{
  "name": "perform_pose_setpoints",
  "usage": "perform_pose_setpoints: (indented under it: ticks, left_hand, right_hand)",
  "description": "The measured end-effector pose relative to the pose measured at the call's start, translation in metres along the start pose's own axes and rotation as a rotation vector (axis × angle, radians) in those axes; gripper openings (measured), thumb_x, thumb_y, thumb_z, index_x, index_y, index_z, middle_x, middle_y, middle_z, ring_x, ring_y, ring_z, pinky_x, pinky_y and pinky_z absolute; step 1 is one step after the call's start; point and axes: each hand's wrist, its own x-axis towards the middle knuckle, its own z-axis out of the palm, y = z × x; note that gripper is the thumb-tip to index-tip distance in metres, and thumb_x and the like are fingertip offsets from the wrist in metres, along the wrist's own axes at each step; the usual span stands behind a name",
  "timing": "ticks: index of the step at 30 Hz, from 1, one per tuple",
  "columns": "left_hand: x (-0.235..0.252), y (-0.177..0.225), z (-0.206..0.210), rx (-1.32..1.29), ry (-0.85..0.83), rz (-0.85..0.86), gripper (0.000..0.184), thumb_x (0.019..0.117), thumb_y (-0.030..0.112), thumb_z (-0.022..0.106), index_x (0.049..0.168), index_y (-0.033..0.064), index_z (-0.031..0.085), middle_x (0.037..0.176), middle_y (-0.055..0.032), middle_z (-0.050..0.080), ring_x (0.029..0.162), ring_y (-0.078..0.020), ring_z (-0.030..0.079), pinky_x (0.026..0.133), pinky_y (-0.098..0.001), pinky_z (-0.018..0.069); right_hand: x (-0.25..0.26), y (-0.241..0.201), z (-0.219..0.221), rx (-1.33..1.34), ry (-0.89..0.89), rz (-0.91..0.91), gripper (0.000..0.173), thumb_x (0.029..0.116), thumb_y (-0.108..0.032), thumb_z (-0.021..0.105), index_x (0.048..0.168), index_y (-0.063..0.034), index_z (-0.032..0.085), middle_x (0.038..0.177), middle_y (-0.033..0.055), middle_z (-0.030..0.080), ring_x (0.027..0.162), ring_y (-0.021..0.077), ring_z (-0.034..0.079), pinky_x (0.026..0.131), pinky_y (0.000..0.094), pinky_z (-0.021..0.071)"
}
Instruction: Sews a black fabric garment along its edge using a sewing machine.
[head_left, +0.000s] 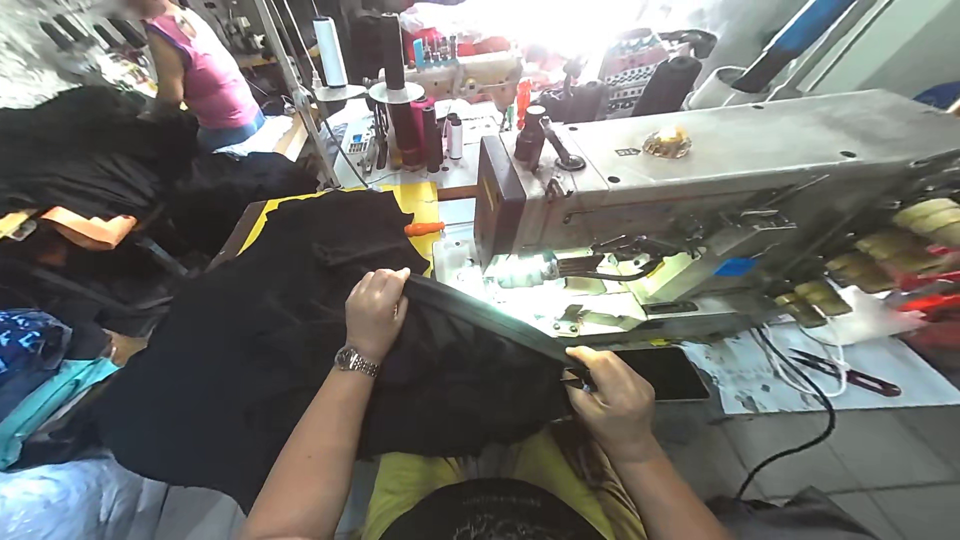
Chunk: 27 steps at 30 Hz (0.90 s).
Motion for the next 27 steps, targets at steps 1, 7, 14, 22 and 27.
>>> perform_pose_setpoints:
  ticks: [1, 7, 14, 22, 27]
  left_hand:
    - [-0.002, 0.001, 0.002, -0.004, -0.012, 0.001, 0.027, 0.0844, 0.001, 0.066, 0.110, 0.0025, 0.075, 0.101, -0.0151, 0.073, 0.093, -0.0316, 0.071, 0.078, -0.0459, 0.0591]
    - [-0.003, -0.001, -0.001, -0.025, -0.057, -0.013, 0.028, 0.0853, 0.000, 0.067, 0.113, 0.0020, 0.074, 0.103, -0.0160, 0.072, 0.095, -0.0333, 0.071, 0.080, -0.0486, 0.0589]
    - [0.036, -0.026, -0.065, -0.062, 0.132, -0.214, 0.032, 0.0953, 0.001, 0.052, 0.123, -0.0051, 0.067, 0.119, -0.0238, 0.069, 0.109, -0.0327, 0.068, 0.096, -0.0463, 0.0543]
    - [0.058, -0.083, -0.111, 0.203, 0.248, -0.276, 0.030, 0.1021, 0.011, 0.049, 0.122, -0.0007, 0.068, 0.119, -0.0202, 0.071, 0.114, -0.0300, 0.068, 0.100, -0.0432, 0.0511]
    - [0.027, -0.113, -0.105, 0.244, 0.029, -0.498, 0.036, 0.0989, 0.007, 0.045, 0.129, -0.0040, 0.063, 0.128, -0.0271, 0.065, 0.122, -0.0425, 0.062, 0.102, -0.0606, 0.0467]
  right_hand:
    - [-0.002, 0.000, -0.001, -0.001, -0.005, 0.002, 0.018, 0.0912, -0.018, 0.062, 0.100, -0.0059, 0.072, 0.080, 0.0102, 0.070, 0.072, 0.0214, 0.068, 0.065, 0.0324, 0.0552]
    - [0.000, -0.001, 0.000, 0.021, -0.007, 0.012, 0.019, 0.0914, -0.018, 0.062, 0.101, -0.0059, 0.073, 0.082, 0.0105, 0.071, 0.073, 0.0216, 0.069, 0.065, 0.0326, 0.0552]
    - [0.011, -0.028, 0.017, 0.223, -0.202, 0.124, 0.020, 0.0848, -0.013, 0.070, 0.103, -0.0045, 0.074, 0.094, 0.0094, 0.076, 0.084, 0.0191, 0.074, 0.073, 0.0349, 0.0617]
    - [0.012, -0.044, 0.033, 0.169, -0.267, 0.074, 0.022, 0.0818, -0.012, 0.070, 0.102, -0.0089, 0.075, 0.088, 0.0085, 0.072, 0.077, 0.0230, 0.072, 0.062, 0.0392, 0.0588]
    - [0.015, -0.041, 0.027, 0.140, -0.249, 0.033, 0.018, 0.0827, -0.016, 0.069, 0.099, -0.0080, 0.073, 0.085, 0.0076, 0.071, 0.075, 0.0224, 0.071, 0.060, 0.0371, 0.0571]
